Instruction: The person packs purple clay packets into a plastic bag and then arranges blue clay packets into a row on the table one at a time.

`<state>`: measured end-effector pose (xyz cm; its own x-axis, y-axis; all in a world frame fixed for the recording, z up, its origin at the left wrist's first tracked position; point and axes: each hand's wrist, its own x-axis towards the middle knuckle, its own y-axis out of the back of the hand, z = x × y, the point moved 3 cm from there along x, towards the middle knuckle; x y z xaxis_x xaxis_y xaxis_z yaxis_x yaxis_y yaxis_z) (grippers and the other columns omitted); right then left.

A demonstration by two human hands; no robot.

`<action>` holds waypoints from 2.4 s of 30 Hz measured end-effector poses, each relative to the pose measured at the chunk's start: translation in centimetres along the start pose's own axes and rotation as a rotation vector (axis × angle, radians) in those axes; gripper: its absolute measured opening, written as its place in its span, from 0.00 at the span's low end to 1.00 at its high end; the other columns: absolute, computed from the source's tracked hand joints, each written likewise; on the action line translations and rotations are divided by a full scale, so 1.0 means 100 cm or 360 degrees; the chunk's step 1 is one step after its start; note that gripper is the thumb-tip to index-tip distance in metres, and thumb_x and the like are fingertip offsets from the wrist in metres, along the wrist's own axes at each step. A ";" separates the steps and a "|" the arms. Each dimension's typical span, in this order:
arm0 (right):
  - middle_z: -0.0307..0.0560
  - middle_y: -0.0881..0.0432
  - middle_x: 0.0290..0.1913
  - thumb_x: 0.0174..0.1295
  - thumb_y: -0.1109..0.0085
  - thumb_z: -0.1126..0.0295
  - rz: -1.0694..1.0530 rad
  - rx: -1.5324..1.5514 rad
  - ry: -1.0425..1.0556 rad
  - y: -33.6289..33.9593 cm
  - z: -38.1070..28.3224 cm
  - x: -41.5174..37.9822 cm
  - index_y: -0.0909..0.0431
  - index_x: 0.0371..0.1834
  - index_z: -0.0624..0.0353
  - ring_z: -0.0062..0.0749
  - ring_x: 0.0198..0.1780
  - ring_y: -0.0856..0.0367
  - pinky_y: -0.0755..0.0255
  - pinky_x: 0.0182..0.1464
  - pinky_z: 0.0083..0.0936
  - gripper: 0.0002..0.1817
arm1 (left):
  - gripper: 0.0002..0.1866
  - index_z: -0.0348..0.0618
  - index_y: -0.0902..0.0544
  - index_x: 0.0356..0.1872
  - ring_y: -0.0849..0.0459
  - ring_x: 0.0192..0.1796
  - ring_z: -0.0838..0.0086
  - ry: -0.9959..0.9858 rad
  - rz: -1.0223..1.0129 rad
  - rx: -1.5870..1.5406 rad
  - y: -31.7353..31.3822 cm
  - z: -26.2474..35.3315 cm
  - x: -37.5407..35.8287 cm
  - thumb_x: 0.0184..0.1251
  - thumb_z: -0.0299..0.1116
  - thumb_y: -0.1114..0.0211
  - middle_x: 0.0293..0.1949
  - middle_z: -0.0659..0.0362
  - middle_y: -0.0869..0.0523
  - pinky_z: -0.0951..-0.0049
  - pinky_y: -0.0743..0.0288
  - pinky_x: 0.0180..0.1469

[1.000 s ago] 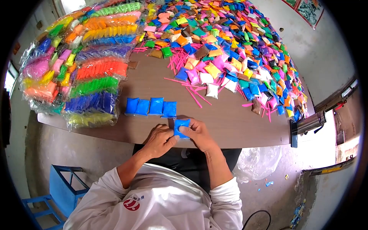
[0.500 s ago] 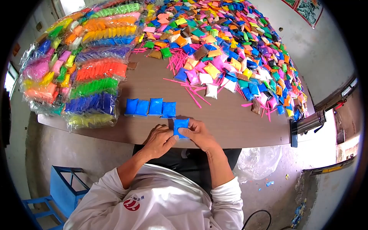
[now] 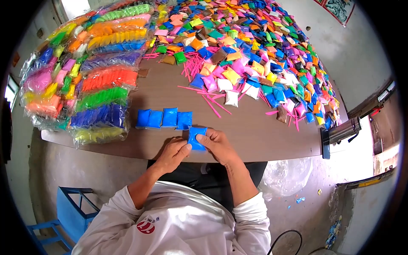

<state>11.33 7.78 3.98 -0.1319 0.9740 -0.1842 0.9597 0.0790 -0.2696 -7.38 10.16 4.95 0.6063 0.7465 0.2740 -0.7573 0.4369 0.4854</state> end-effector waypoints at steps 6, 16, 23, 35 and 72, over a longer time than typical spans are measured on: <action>0.30 0.20 0.31 0.67 0.31 0.64 -0.0010 -0.0056 0.0086 -0.001 0.002 -0.002 0.15 0.42 0.59 0.13 0.30 0.30 0.37 0.32 0.16 0.10 | 0.21 0.39 0.21 0.27 0.22 0.37 0.51 0.0075 0.0052 -0.0169 0.001 -0.001 -0.001 0.78 0.43 0.48 0.30 0.48 0.19 0.54 0.32 0.46; 0.35 0.17 0.36 0.69 0.32 0.67 0.0261 -0.0238 0.0011 0.002 -0.013 -0.006 0.17 0.49 0.60 0.16 0.35 0.23 0.30 0.35 0.19 0.11 | 0.12 0.40 0.21 0.25 0.21 0.33 0.53 -0.0106 0.0067 0.0086 0.002 0.006 0.002 0.68 0.35 0.39 0.26 0.52 0.19 0.55 0.31 0.42; 0.39 0.16 0.38 0.66 0.31 0.72 0.0327 -0.0500 0.0241 0.021 -0.026 0.044 0.20 0.57 0.61 0.21 0.36 0.20 0.25 0.39 0.22 0.17 | 0.06 0.40 0.19 0.25 0.19 0.36 0.57 -0.0210 0.0094 0.0308 -0.005 0.011 0.000 0.57 0.30 0.33 0.27 0.54 0.18 0.59 0.28 0.45; 0.47 0.14 0.31 0.61 0.27 0.74 0.0645 -0.1402 0.0491 0.007 -0.035 0.046 0.20 0.56 0.66 0.26 0.31 0.18 0.24 0.36 0.28 0.20 | 0.07 0.42 0.20 0.24 0.19 0.36 0.57 -0.0249 0.0062 0.0360 -0.003 0.015 0.002 0.58 0.31 0.33 0.26 0.54 0.17 0.57 0.29 0.46; 0.54 0.16 0.34 0.58 0.35 0.62 0.1479 -0.2472 0.0528 0.150 -0.095 0.152 0.16 0.39 0.56 0.53 0.37 0.15 0.24 0.39 0.47 0.11 | 0.08 0.44 0.22 0.20 0.20 0.31 0.62 -0.0292 0.0139 0.0489 -0.010 0.015 0.009 0.48 0.25 0.30 0.24 0.59 0.17 0.63 0.31 0.44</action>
<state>26.08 25.76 6.14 0.3751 0.7941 0.4782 0.0467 -0.5314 0.8458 -5.70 9.63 5.90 0.5972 0.6598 0.4561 -0.7168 0.1838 0.6726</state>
